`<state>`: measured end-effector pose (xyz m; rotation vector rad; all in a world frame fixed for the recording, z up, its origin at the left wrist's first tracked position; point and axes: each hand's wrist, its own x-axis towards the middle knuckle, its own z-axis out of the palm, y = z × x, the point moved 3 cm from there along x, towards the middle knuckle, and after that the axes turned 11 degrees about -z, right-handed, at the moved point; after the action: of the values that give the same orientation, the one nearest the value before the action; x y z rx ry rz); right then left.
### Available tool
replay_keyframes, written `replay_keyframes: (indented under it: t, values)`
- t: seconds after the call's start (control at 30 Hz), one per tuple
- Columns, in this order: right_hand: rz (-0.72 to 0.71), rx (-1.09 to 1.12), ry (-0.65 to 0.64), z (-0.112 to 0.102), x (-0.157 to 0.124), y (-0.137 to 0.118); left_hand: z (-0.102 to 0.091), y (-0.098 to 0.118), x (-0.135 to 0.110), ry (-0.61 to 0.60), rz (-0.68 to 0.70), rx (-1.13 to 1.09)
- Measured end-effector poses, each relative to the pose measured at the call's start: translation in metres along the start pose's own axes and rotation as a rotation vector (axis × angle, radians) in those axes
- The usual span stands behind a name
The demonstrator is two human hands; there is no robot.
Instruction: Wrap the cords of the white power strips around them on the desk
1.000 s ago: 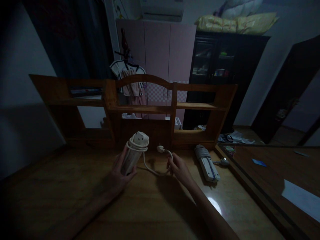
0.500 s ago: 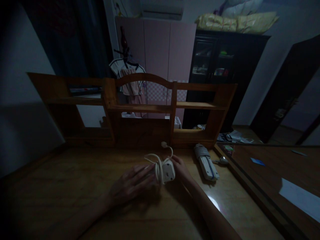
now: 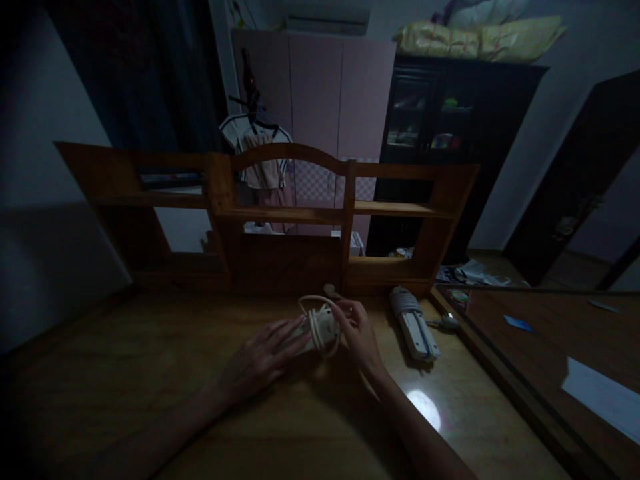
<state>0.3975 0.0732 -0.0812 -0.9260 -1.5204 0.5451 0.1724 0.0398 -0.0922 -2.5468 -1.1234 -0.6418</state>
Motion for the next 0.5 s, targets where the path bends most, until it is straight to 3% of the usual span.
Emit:
replay_keyframes:
  t: [0.13, 0.2, 0.33, 0.5]
  values:
    - [0.017, 0.002, -0.112, 0.012, -0.005, 0.001, 0.001, -0.002, 0.001, 0.012, -0.075, -0.060]
    - [0.100, 0.055, -0.166, 0.015, -0.008, 0.007, 0.001, -0.005, 0.002, 0.014, -0.120, -0.106]
    - [0.342, 0.354, -0.303, 0.023, -0.013, 0.021, 0.001, -0.011, 0.002, 0.012, -0.217, -0.202]
    - [0.396, 0.644, -0.340, 0.033, -0.016, 0.027, -0.002, -0.013, 0.004, 0.045, -0.306, -0.321]
